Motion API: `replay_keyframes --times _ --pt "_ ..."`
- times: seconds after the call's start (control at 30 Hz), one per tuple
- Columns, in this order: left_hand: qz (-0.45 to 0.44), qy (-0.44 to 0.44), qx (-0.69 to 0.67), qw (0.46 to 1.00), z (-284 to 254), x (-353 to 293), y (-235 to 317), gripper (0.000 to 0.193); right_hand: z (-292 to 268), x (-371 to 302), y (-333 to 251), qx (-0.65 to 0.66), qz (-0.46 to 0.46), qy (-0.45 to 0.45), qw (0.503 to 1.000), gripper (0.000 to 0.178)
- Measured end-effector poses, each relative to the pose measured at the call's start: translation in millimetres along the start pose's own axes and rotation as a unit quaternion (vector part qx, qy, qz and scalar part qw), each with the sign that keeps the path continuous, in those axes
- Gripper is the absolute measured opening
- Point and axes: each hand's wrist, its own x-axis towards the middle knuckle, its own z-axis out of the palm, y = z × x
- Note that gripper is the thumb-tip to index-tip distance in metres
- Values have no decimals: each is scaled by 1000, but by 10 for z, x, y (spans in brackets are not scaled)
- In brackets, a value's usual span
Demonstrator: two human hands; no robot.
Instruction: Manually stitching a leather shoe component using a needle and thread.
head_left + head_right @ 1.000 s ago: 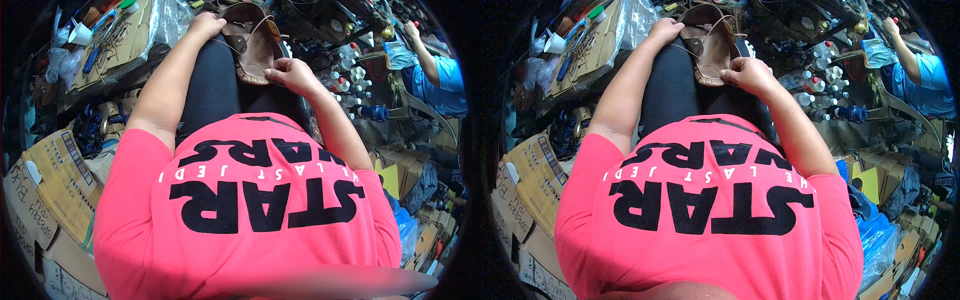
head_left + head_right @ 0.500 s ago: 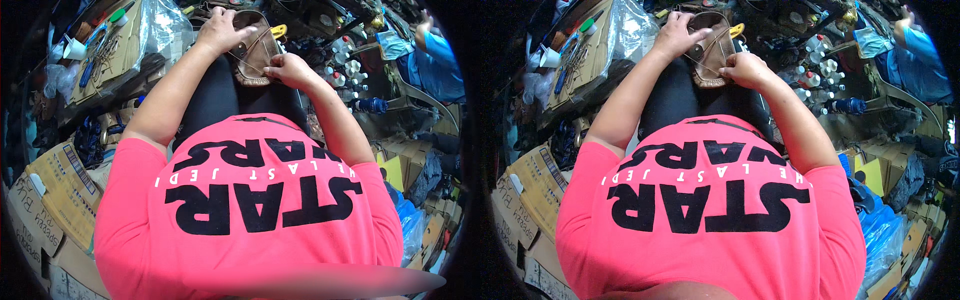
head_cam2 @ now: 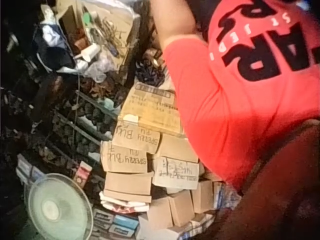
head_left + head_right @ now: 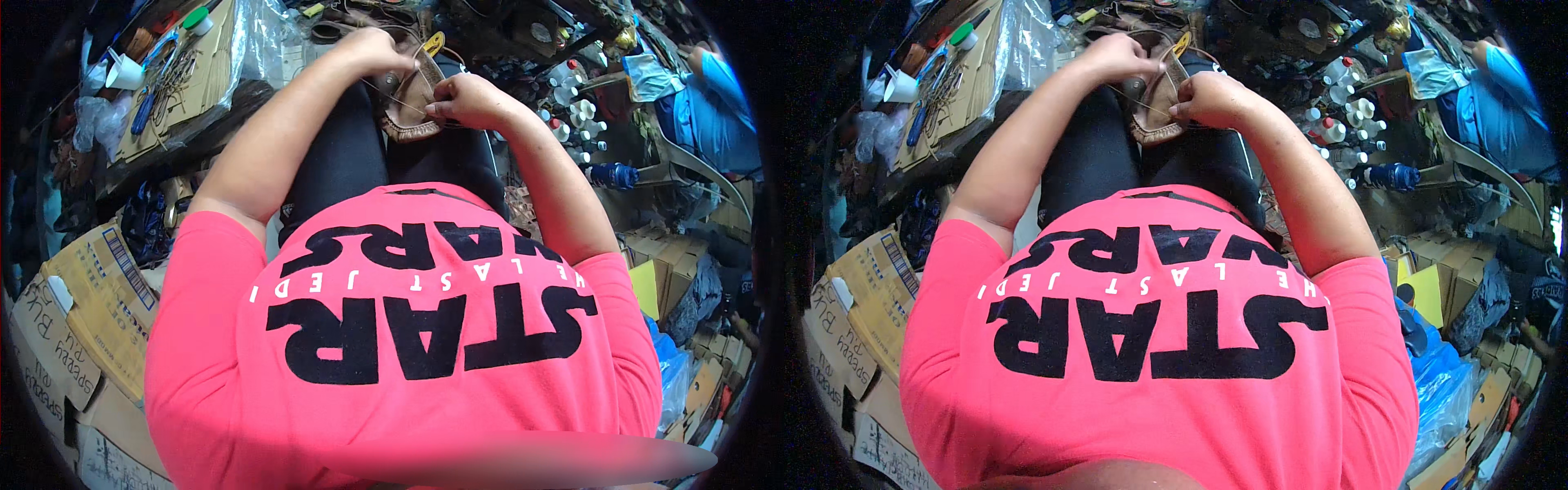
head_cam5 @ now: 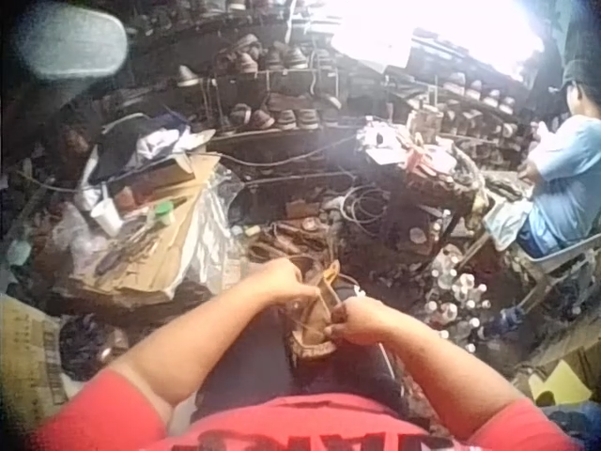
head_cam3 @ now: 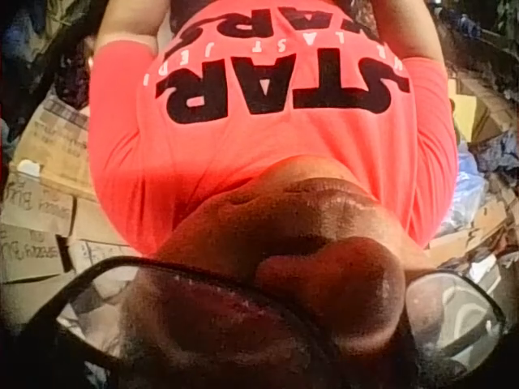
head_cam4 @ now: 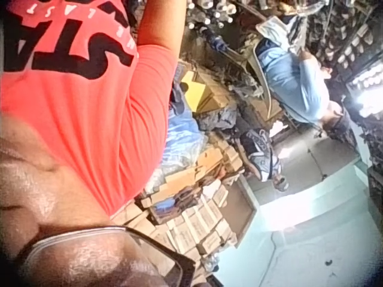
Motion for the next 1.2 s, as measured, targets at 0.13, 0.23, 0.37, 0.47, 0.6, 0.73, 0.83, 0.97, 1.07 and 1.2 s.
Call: replay_keyframes --times 0.13,0.23,0.37,0.47,0.6,0.73,0.83,0.97,1.07,1.2 --pt "-32 54 -23 998 -37 43 -124 36 111 37 66 14 -7 68 998 31" --pt "-61 77 -54 994 -199 4 -345 28 102 -48 42 45 -11 96 994 30" --pt "-119 155 14 981 -98 11 -408 31 75 -33 59 3 -11 105 994 31" --pt "-146 136 -39 979 10 85 -518 30 31 -33 67 -10 2 72 997 32" --pt "-193 232 -74 951 -48 182 -1354 26 35 -39 66 47 -16 61 997 33" --pt "-228 21 -23 973 -149 -58 -2016 48 4 0 127 76 -31 41 996 34" --pt "-285 -52 0 957 -248 -223 -1812 49 -39 21 137 45 -39 34 998 31" --pt "-4 149 -153 977 -245 -512 -446 36 -35 20 92 45 -33 62 997 28" --pt "261 94 -151 949 142 -864 150 29 2 -154 -29 -52 -59 230 970 30" --pt "239 113 -132 955 406 -1025 309 28 -9 -346 -80 -53 -30 186 981 32"
